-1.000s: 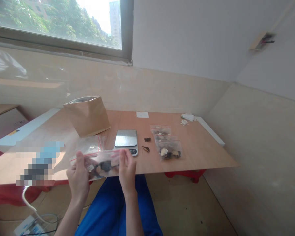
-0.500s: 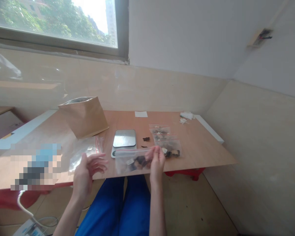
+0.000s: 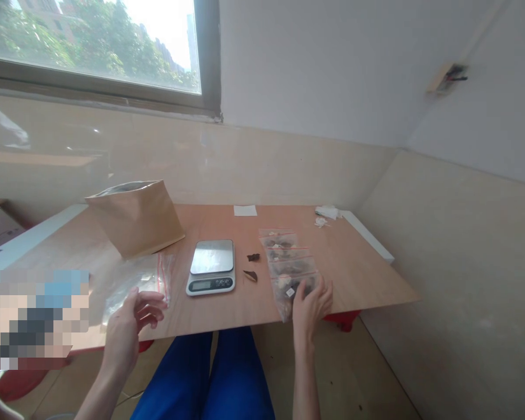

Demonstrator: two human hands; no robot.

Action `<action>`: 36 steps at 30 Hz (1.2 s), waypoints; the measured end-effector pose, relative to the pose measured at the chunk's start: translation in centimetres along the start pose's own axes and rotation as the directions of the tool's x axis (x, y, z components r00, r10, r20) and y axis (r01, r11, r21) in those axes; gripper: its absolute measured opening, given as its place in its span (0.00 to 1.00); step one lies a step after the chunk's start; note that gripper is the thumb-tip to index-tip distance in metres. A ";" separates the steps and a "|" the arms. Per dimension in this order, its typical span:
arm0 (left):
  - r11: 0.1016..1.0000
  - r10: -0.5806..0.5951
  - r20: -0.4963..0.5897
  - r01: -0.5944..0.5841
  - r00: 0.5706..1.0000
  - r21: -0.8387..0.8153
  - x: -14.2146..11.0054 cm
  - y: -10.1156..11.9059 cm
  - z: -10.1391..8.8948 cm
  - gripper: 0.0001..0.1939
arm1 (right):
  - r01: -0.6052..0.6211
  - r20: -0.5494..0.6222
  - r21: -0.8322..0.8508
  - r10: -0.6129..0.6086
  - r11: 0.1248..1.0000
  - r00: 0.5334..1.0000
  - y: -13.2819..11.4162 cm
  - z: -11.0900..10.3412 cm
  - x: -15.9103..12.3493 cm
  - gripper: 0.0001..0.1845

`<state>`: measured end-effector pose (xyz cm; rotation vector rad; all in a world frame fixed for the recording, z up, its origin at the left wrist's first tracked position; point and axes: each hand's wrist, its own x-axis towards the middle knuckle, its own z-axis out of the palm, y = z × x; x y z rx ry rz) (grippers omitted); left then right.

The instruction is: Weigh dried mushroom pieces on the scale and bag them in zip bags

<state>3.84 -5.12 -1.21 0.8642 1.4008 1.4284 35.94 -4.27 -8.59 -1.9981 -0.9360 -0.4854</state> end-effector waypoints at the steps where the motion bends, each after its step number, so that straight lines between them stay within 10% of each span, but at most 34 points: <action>1: 1.000 -0.008 0.004 0.008 1.000 0.005 0.1 -0.1 -0.1 0.24 | 0.006 0.014 -0.005 -0.006 1.000 1.000 -0.1 0.3 -0.9 0.34; 14: 0.998 -0.068 -0.059 0.068 0.996 0.009 1.2 -1.1 -2.3 0.24 | -0.111 -0.042 0.054 0.113 0.992 0.993 0.8 0.5 -1.5 0.43; 19: 0.995 -0.101 -0.073 0.101 0.992 -0.002 1.7 -1.5 -2.5 0.24 | -0.035 -0.053 0.163 0.044 0.986 0.998 -5.8 0.7 2.3 0.36; 26: 0.991 -0.136 -0.098 0.133 0.986 -0.033 1.6 -1.5 -3.5 0.24 | 0.006 0.350 0.019 -0.013 1.000 0.937 -15.7 9.3 5.6 0.22; 32: 0.988 -0.147 -0.201 0.152 0.969 0.010 2.3 -1.8 -5.2 0.23 | 0.184 0.360 0.162 -0.232 0.970 0.904 -12.5 9.7 0.3 0.19; 36: 0.985 -0.161 -0.228 0.170 0.960 0.016 2.9 -2.4 -5.3 0.22 | 0.446 0.436 0.298 -0.536 0.844 0.723 -8.4 7.7 -2.9 0.21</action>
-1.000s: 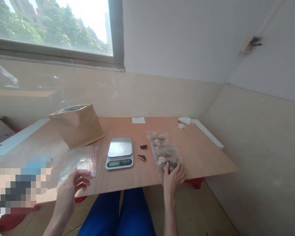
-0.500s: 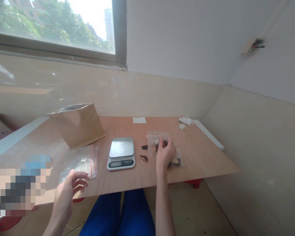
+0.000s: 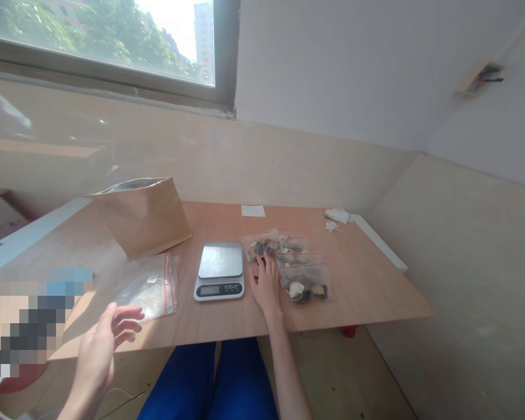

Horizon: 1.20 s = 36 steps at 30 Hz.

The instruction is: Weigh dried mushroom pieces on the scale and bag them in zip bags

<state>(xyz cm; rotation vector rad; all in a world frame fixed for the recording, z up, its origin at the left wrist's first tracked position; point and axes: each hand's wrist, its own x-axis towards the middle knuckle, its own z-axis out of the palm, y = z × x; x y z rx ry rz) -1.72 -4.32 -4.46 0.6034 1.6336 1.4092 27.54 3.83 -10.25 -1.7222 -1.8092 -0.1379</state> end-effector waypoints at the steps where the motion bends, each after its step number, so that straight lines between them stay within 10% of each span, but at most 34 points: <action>1: 1.000 -0.003 0.000 0.003 1.000 -0.001 0.0 -0.1 0.2 0.22 | 0.015 0.041 -0.033 -0.014 0.999 0.999 0.3 0.0 -0.7 0.22; 9: 0.994 0.074 0.106 -0.082 0.992 0.066 -0.7 -0.3 1.9 0.24 | -0.003 0.106 -0.243 0.030 0.970 0.994 -0.4 -0.5 -1.5 0.18; 16: 0.954 0.165 -0.052 -0.146 0.985 0.263 0.1 -1.1 -0.2 0.27 | 0.040 0.107 -0.122 -0.027 0.992 0.994 -0.3 -0.8 -2.0 0.18; 23: 0.955 0.159 -0.013 -0.151 0.987 0.256 0.1 -1.7 -1.2 0.27 | 0.137 0.053 0.159 -0.147 0.978 0.988 -5.3 -0.7 4.0 0.16; 28: 0.970 0.183 -0.060 -0.170 0.981 0.176 -0.4 -1.3 -1.7 0.28 | 0.156 0.248 0.092 -0.174 0.983 0.953 -8.1 1.3 6.7 0.16; 33: 0.933 0.320 -0.160 -0.281 0.934 0.224 0.4 -0.8 -1.6 0.24 | 0.064 0.021 0.240 -0.071 0.969 0.997 -6.1 -0.2 1.7 0.22; 36: 0.795 0.569 -0.185 -0.478 0.802 0.374 1.8 2.0 -0.1 0.22 | -0.061 -0.083 0.303 0.090 0.951 0.992 -4.3 -1.8 -3.5 0.19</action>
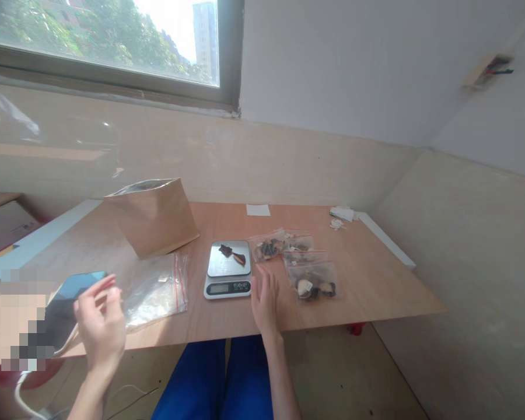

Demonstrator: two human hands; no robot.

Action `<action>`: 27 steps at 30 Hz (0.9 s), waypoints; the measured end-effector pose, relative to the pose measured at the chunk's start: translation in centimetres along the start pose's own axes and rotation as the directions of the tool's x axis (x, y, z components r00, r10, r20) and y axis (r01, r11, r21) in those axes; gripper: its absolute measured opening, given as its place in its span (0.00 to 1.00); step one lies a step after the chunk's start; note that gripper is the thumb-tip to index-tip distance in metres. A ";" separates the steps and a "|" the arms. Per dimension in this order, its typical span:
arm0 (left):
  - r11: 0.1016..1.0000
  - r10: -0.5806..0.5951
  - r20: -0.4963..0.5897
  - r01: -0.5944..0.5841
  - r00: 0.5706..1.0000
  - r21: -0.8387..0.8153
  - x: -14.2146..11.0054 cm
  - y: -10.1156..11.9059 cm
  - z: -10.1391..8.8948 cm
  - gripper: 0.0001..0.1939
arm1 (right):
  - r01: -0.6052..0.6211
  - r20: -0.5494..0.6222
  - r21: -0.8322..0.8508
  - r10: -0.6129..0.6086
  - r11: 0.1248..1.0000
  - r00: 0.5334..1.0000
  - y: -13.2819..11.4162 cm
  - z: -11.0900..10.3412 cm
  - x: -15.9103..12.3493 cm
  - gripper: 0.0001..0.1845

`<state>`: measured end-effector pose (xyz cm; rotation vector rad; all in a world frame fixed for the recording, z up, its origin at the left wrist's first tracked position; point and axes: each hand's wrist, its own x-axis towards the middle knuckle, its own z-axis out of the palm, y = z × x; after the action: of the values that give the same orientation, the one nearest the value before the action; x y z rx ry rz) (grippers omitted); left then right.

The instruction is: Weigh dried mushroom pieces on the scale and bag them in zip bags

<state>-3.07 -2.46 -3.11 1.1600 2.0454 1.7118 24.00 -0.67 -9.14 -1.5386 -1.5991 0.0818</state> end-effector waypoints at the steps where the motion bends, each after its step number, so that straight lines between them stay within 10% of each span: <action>1: 0.993 0.118 -0.066 -0.117 0.991 0.017 1.3 1.2 0.5 0.23 | -0.023 -0.030 -0.006 0.023 1.000 0.999 0.5 -0.7 -1.6 0.17; 6: 0.862 0.499 -0.141 -0.473 0.855 0.184 10.2 8.0 3.7 0.29 | -0.064 -0.024 0.036 0.065 0.997 0.998 1.0 -2.8 -7.8 0.14; 11: 0.850 0.374 0.177 -0.413 0.910 0.328 14.9 9.8 6.1 0.34 | -0.056 0.010 0.147 0.055 0.988 0.998 -2.6 -2.9 -10.8 0.15; 16: 0.896 0.325 0.040 -0.321 0.945 0.307 9.2 7.9 3.8 0.24 | 0.030 0.110 0.343 -0.072 0.939 0.991 -8.6 -2.5 -8.9 0.17; 21: 0.920 0.165 0.377 -0.280 0.911 0.275 1.4 5.5 0.9 0.16 | 0.189 0.120 0.427 -0.262 0.884 0.957 -13.6 -1.0 -3.2 0.21; 27: 0.955 0.246 0.358 -0.288 0.901 0.070 -2.8 1.5 0.5 0.19 | 0.218 0.433 0.168 -0.271 0.961 0.860 -13.8 4.0 1.1 0.22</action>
<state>-0.27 -4.04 -2.70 1.7152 1.8589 1.3735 11.10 -0.83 -2.77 -1.2706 -2.1090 0.4110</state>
